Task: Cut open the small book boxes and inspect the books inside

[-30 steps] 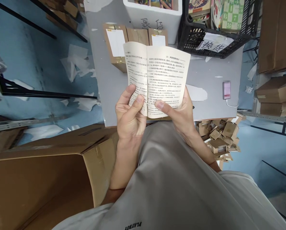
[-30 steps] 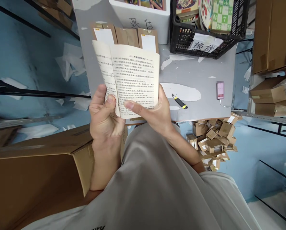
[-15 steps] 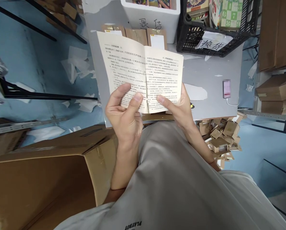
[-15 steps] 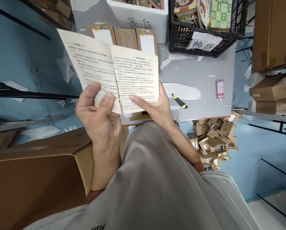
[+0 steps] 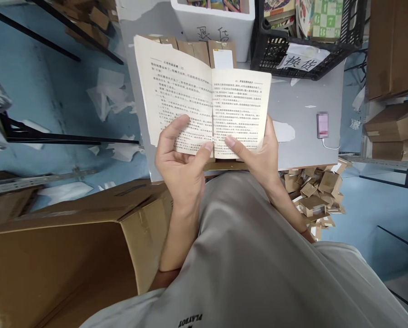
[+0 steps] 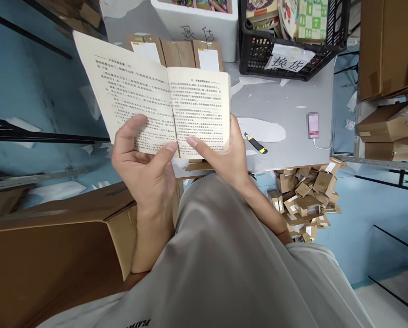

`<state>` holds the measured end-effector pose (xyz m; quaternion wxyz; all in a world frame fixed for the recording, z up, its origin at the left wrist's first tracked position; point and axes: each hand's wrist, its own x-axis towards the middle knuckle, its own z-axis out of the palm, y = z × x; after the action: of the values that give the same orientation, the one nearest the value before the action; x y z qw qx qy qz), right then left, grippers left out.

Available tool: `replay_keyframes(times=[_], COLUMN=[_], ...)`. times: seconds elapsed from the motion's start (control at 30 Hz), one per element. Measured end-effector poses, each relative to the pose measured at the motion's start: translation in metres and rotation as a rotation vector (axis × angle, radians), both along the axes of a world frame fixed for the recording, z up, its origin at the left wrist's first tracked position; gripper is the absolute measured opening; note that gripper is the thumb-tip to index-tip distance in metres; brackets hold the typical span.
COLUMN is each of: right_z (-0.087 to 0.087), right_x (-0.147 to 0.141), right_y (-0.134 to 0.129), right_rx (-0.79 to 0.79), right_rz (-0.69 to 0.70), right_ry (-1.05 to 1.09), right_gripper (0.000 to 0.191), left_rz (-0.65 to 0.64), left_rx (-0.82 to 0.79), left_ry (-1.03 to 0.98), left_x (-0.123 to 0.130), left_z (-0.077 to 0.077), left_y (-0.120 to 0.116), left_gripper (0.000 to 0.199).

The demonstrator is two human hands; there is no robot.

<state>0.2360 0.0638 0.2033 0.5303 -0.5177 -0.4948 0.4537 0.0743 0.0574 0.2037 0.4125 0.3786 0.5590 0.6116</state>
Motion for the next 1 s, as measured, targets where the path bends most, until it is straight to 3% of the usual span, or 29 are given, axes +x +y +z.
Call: replay_keyframes(times=[0.37,0.53,0.77,1.0], right_z=[0.019,0.021,0.024,0.022], right_x=[-0.011,-0.013,-0.014,-0.013], right_y=[-0.014,-0.016,-0.018,-0.018], right_rx=[0.041,0.078,0.063,0.025], right_rz=[-0.031,-0.112,-0.142,-0.091], right_ry=[-0.152,-0.220,-0.266,-0.199], right_gripper=[0.072,0.066,0.069,0.071], left_rz=[-0.098,-0.021,-0.015,-0.097], left_rx=[0.040,0.052,0.121,0.015], left_ry=[-0.036,-0.032,0.030,0.019], left_x=[-0.006,-0.002,-0.002,-0.010], left_z=[-0.010,-0.004,-0.003,-0.015], left_y=[-0.006,0.000,0.001,-0.002], left_gripper=[0.063,0.062,0.058,0.063])
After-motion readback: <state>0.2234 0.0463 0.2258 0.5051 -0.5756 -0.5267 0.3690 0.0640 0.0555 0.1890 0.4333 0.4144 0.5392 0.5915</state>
